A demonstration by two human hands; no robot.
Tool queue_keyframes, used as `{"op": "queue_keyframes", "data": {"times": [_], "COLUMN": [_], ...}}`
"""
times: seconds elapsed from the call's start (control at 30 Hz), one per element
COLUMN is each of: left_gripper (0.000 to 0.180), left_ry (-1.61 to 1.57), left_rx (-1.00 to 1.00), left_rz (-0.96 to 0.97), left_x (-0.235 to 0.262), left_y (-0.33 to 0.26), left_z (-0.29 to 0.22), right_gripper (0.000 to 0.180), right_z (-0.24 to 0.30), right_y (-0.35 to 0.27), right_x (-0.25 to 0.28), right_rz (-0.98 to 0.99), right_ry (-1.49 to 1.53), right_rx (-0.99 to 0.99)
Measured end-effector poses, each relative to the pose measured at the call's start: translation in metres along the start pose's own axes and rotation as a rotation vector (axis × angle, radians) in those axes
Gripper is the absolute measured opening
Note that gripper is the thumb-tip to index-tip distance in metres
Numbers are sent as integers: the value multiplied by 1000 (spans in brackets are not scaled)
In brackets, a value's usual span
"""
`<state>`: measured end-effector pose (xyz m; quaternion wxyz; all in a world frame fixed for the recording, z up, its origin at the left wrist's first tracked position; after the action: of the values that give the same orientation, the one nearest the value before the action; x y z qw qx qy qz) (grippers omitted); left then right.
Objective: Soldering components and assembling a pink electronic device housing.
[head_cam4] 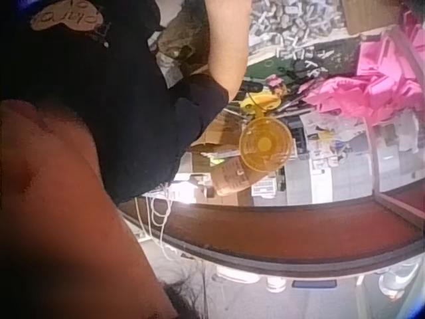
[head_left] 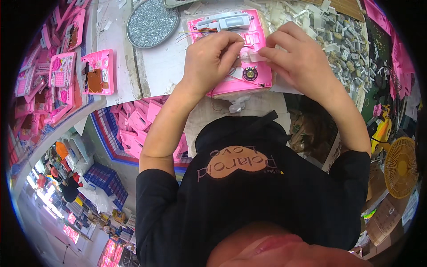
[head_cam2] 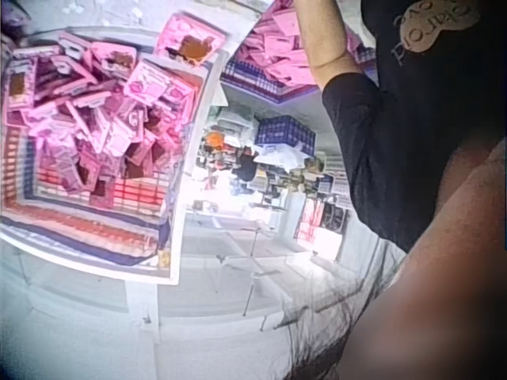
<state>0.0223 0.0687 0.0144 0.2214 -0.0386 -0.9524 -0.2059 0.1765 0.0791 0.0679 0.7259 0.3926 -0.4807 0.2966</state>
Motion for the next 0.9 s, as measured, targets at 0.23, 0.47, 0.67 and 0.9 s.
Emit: {"op": "queue_keyframes", "data": {"times": [0.23,0.47,0.67,0.9], "left_gripper": [8,8,8,16], "left_ry": [-83,-119,-132,-243], "left_rx": [96,163,238,282], "left_rz": [9,17,88,91], "left_x": [-1,-5,-7,-5], "left_y": [-2,-2,0,-6], "left_z": [7,8,10,14], "right_gripper": [37,27,22,29], "right_z": [-14,-25,-12,-140], "right_y": [-5,-17,-3,-65], "right_x": [-12,-37,-42,49], "right_rz": [-99,-132,91,0], "right_ry": [163,344,87,-365], "right_rx": [48,-32,-130,-712]}}
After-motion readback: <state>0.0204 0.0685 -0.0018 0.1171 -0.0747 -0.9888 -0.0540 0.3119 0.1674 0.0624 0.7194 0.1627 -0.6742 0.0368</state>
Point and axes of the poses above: each hand's wrist, its own y-axis towards the middle knuckle, its own x-axis out of the back of the hand, z = x × y, the point moved 8 cm from there along y, towards the middle knuckle, and after that the axes turned 7 degrees about -y, right-handed, at the moved point
